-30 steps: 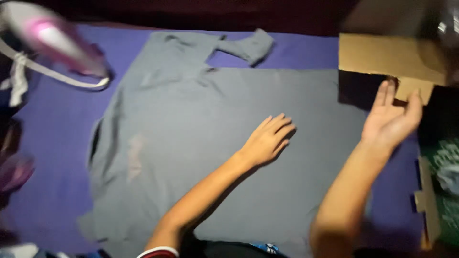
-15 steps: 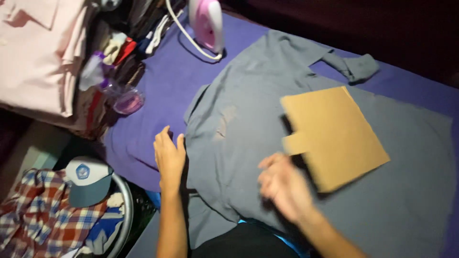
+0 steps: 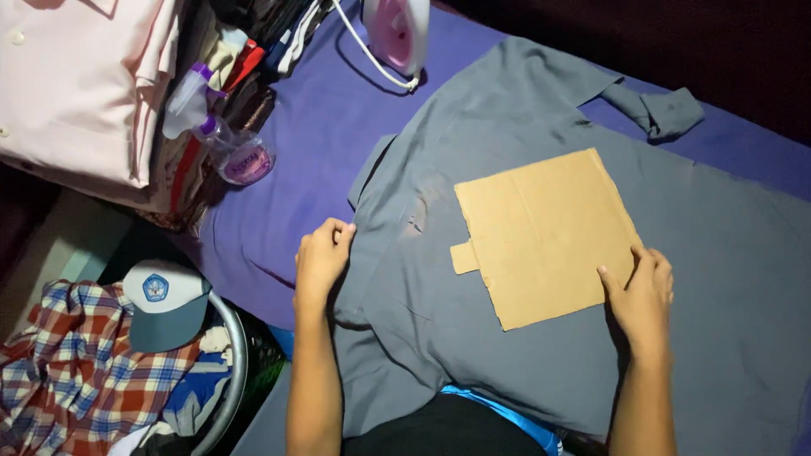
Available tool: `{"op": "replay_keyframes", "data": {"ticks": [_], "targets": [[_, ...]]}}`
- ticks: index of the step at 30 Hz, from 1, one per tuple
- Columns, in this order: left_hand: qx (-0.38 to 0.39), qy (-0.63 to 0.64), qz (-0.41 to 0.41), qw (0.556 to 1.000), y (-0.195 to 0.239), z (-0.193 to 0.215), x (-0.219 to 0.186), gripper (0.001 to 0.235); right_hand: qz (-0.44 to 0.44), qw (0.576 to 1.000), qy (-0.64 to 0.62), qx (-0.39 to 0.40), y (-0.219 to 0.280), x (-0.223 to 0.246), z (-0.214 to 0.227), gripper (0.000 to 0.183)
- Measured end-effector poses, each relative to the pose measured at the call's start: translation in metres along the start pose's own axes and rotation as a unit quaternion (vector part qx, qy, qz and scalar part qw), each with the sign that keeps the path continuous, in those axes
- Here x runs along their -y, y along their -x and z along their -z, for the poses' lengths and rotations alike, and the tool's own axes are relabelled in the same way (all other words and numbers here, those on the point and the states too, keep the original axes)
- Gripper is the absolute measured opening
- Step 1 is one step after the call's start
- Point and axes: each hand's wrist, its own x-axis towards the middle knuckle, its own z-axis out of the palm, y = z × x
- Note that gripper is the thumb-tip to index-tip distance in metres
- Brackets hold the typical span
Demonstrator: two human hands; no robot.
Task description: The person is ironing a grey shirt and then uses a cardboard guide to fold it neatly.
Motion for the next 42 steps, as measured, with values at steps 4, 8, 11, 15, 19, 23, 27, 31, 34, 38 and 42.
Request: {"op": "replay_keyframes", "data": {"ticks": [4,8,11,15,19,23,27,31,34,38,42], "targets": [[-0.034,0.023,-0.045,0.998,-0.036,-0.009,0.002,0.032,-0.069,0.997,-0.013,-0.015,0.013,0.013,0.003,0.071],[-0.115,0.000,-0.146,0.983,-0.095,-0.042,-0.002,0.032,-0.076,0.997,-0.005,-0.033,0.014,0.006,-0.003,0.070],[-0.084,-0.022,-0.147,0.985,-0.119,-0.040,-0.031,0.033,-0.096,0.995,-0.006,-0.035,0.010,0.007,0.001,0.072],[0.046,-0.017,-0.073,0.996,-0.138,-0.049,-0.043,0.037,-0.184,0.983,-0.008,0.013,0.002,0.026,0.016,0.084],[0.016,0.049,-0.113,0.992,-0.149,-0.077,-0.019,0.034,-0.200,0.979,-0.011,0.032,-0.010,0.020,0.017,0.091],[-0.046,0.180,-0.132,0.974,-0.162,-0.093,0.003,0.031,-0.172,0.984,-0.005,0.045,-0.022,0.001,0.014,0.097],[-0.075,0.227,-0.106,0.965,-0.155,-0.088,-0.004,0.028,-0.196,0.976,-0.045,0.082,-0.021,-0.003,0.019,0.076],[-0.078,0.271,-0.116,0.953,-0.151,-0.080,-0.010,0.021,-0.276,0.892,-0.343,0.105,0.001,-0.025,-0.006,0.033],[-0.047,0.309,-0.088,0.946,-0.139,-0.057,-0.026,0.025,-0.262,0.830,-0.486,0.076,0.022,-0.029,-0.032,0.020],[-0.018,0.306,-0.125,0.943,-0.143,-0.057,-0.019,0.017,-0.195,0.804,-0.560,0.035,0.046,-0.005,-0.083,0.019],[0.031,0.267,-0.219,0.938,-0.141,-0.050,-0.017,0.017,-0.240,0.786,-0.569,0.030,0.053,0.068,-0.088,0.018]]}}
